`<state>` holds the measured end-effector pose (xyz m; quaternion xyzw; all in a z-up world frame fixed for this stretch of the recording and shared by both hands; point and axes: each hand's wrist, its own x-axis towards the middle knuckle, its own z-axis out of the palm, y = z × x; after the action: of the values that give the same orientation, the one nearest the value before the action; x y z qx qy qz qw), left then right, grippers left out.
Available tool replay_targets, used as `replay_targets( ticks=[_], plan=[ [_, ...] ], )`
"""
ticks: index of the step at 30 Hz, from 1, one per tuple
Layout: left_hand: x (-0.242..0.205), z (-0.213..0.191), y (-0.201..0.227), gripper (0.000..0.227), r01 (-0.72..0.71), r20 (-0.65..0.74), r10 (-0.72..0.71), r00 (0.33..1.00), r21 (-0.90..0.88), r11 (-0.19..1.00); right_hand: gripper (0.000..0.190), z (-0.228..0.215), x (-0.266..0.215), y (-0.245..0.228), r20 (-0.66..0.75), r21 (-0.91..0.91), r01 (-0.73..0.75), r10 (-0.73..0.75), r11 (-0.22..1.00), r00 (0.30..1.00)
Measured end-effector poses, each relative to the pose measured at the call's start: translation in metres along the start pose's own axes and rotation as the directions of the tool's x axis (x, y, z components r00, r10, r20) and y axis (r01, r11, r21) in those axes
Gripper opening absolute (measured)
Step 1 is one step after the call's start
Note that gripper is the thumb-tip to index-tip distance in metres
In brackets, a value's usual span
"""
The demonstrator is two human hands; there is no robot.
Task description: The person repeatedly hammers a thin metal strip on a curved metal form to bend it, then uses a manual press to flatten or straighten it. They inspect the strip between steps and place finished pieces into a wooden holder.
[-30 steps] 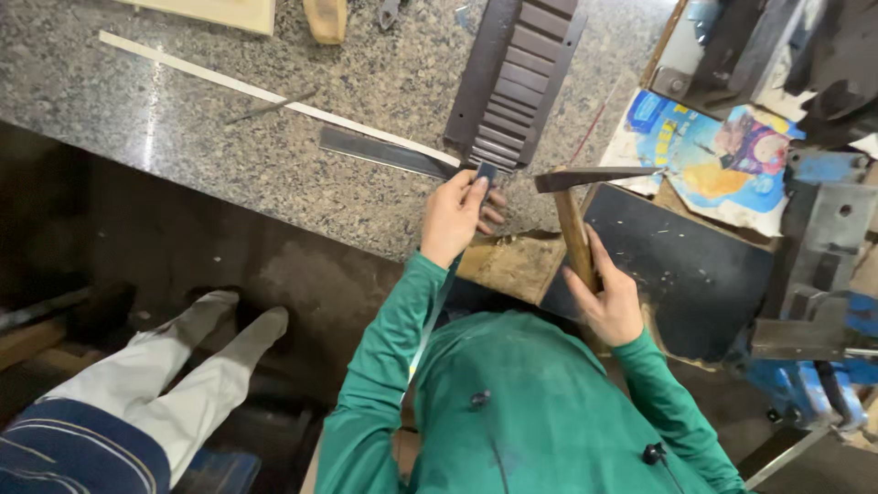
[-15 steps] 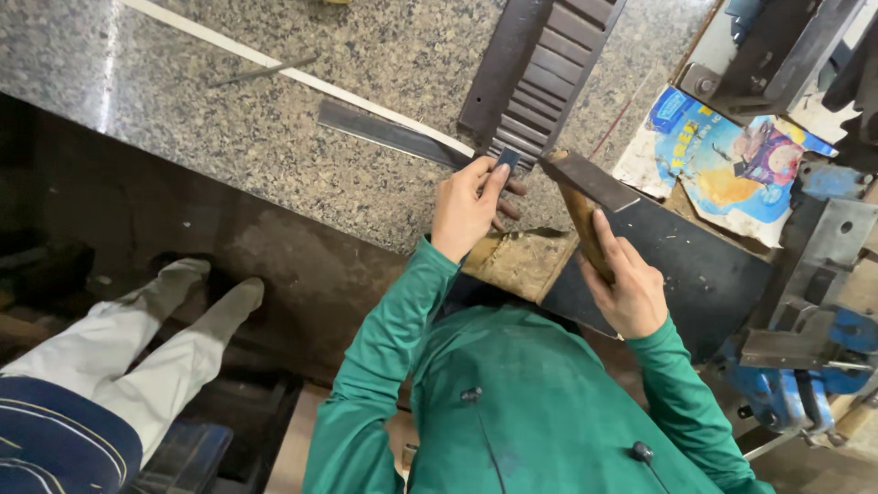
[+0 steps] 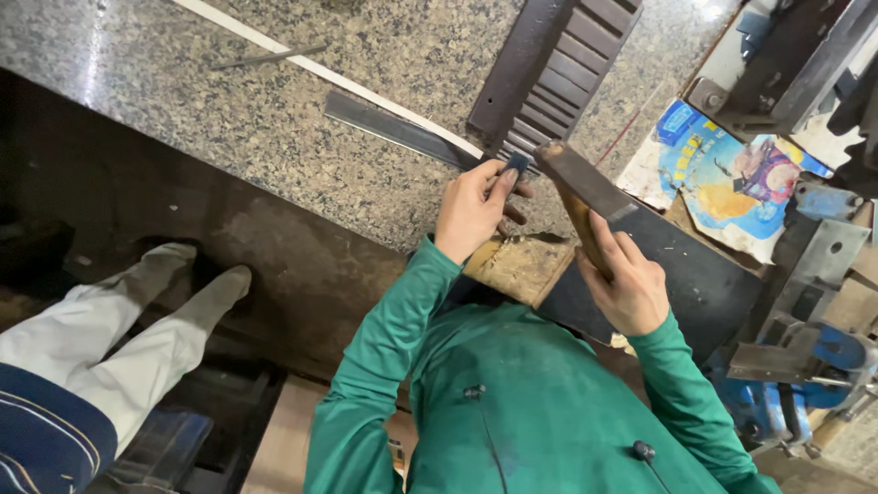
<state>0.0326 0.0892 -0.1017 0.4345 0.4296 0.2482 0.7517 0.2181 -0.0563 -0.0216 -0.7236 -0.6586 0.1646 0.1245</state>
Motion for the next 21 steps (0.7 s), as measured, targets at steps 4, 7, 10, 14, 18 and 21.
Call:
replay_targets(
  ticks=[4, 7, 10, 14, 18, 21],
  plan=[
    [-0.001, 0.003, 0.000, 0.022, 0.022, 0.012, -0.022, 1.000, -0.014, 1.000, 0.070, 0.000, 0.002, 0.002, 0.049, 0.030, 0.024, -0.026, 0.999, 0.998],
    [-0.001, 0.004, -0.001, 0.020, -0.103, -0.099, 0.128, 0.987, 0.226, 0.969, 0.068, 0.001, 0.008, 0.002, 0.059, -0.028, 0.010, -0.008, 1.000, 0.998],
    [0.000, 0.001, -0.002, 0.020, -0.081, -0.095, 0.097, 0.991, 0.154, 0.985, 0.064, 0.003, 0.004, -0.001, -0.032, -0.029, 0.049, -0.050, 0.998, 0.998],
    [-0.001, 0.002, -0.002, 0.021, -0.056, -0.051, 0.061, 0.997, 0.101, 0.993, 0.063, 0.005, 0.002, 0.001, 0.053, -0.030, -0.005, 0.006, 1.000, 0.999],
    [-0.002, 0.001, -0.009, 0.020, -0.073, -0.085, 0.083, 0.993, 0.114, 0.991, 0.064, 0.009, 0.010, -0.006, 0.005, -0.054, 0.047, -0.047, 0.997, 0.999],
    [0.004, 0.006, -0.021, 0.020, -0.077, -0.116, 0.104, 0.988, 0.210, 0.975, 0.068, 0.007, 0.010, -0.008, 0.050, -0.028, 0.020, -0.019, 0.999, 0.999]
  ],
)
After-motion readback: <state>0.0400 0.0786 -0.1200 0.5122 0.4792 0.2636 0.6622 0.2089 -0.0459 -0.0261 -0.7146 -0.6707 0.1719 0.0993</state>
